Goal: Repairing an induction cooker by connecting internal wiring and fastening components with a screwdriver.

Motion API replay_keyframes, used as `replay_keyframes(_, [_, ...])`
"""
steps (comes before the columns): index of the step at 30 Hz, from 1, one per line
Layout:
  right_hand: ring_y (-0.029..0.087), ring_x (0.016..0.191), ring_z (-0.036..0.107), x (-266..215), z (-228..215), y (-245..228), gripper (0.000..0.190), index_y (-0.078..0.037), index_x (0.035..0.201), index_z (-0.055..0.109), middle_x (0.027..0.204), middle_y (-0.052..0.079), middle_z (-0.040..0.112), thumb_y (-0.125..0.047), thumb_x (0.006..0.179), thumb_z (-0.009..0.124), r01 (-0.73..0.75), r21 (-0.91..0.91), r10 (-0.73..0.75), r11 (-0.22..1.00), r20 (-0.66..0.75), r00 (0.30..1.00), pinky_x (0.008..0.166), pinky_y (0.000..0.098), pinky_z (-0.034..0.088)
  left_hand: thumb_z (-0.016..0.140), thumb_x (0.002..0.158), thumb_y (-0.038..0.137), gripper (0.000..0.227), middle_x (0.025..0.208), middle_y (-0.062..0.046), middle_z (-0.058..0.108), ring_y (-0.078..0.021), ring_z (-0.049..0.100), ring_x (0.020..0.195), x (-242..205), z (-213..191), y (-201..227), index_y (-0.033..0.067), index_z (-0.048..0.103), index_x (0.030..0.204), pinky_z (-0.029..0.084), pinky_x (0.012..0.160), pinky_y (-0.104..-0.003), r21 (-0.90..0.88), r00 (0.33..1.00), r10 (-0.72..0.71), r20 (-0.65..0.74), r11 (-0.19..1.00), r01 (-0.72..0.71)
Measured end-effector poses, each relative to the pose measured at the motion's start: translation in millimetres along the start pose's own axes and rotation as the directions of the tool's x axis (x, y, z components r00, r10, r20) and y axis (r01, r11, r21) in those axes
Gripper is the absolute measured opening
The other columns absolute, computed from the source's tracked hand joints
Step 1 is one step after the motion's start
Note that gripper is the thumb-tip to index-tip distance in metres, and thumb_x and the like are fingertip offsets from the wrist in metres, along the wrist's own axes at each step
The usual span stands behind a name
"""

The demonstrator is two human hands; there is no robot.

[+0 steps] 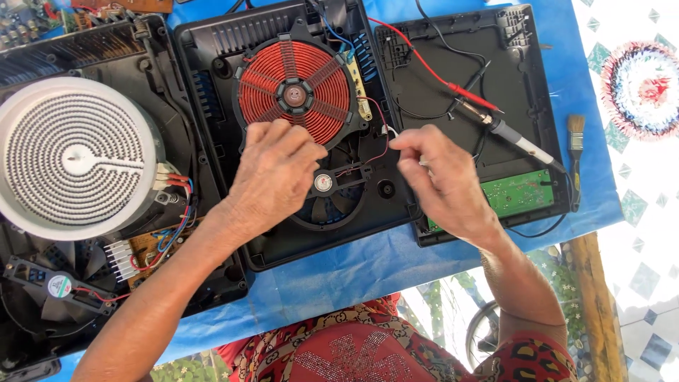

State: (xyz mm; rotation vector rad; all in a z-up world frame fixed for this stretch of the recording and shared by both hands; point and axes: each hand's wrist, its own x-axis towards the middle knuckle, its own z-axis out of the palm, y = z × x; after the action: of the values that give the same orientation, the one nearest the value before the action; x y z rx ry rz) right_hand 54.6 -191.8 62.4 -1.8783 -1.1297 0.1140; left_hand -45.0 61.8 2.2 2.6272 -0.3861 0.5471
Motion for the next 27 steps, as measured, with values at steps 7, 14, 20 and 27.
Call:
replay_keyframes(7, [0.016, 0.081, 0.055, 30, 33, -24, 0.020, -0.002, 0.106, 0.052, 0.086, 0.010, 0.051, -0.021, 0.105, 0.052, 0.048, 0.730, 0.075, 0.682, -0.135, 0.988, 0.078, 0.0286, 0.052, 0.063, 0.096, 0.007, 0.012, 0.088, -0.002, 0.063, -0.0254, 0.060, 0.088, -13, -40, 16, 0.0133, 0.070, 0.103, 0.044, 0.085, -0.036, -0.382, 0.990, -0.110, 0.093, 0.914, 0.137])
replay_keyframes(14, [0.010, 0.081, 0.049, 55, 107, -37, 0.018, 0.000, 0.107, 0.051, 0.086, 0.006, 0.048, -0.018, 0.107, 0.048, 0.061, 0.870, 0.020, 0.489, -0.081, 0.997, 0.077, 0.0270, 0.050, 0.064, 0.096, 0.003, 0.009, 0.078, -0.007, 0.063, -0.0287, 0.063, 0.082, -34, -51, 19, 0.0071, 0.070, 0.101, 0.047, 0.081, -0.037, -0.407, 0.968, -0.203, 0.150, 0.879, 0.248])
replay_keyframes(20, [0.011, 0.078, 0.047, 58, 125, -41, 0.019, 0.003, 0.108, 0.056, 0.080, 0.008, 0.053, -0.016, 0.107, 0.052, 0.036, 0.810, -0.002, 0.585, -0.043, 0.999, 0.077, 0.0263, 0.047, 0.068, 0.094, 0.003, 0.006, 0.069, -0.003, 0.061, -0.0259, 0.063, 0.076, -53, -37, 3, 0.0081, 0.071, 0.091, 0.045, 0.078, -0.033, -0.361, 0.978, -0.199, 0.062, 0.909, 0.208])
replay_keyframes(27, [0.011, 0.077, 0.048, 59, 129, -44, 0.020, 0.002, 0.108, 0.060, 0.079, 0.008, 0.057, -0.016, 0.106, 0.053, -0.014, 0.758, 0.013, 0.652, 0.008, 1.000, 0.075, 0.0259, 0.047, 0.068, 0.096, 0.005, 0.009, 0.065, -0.004, 0.056, -0.0270, 0.058, 0.068, -58, -37, 2, 0.0059, 0.067, 0.086, 0.043, 0.077, -0.034, -0.312, 0.980, -0.198, 0.012, 0.931, 0.192])
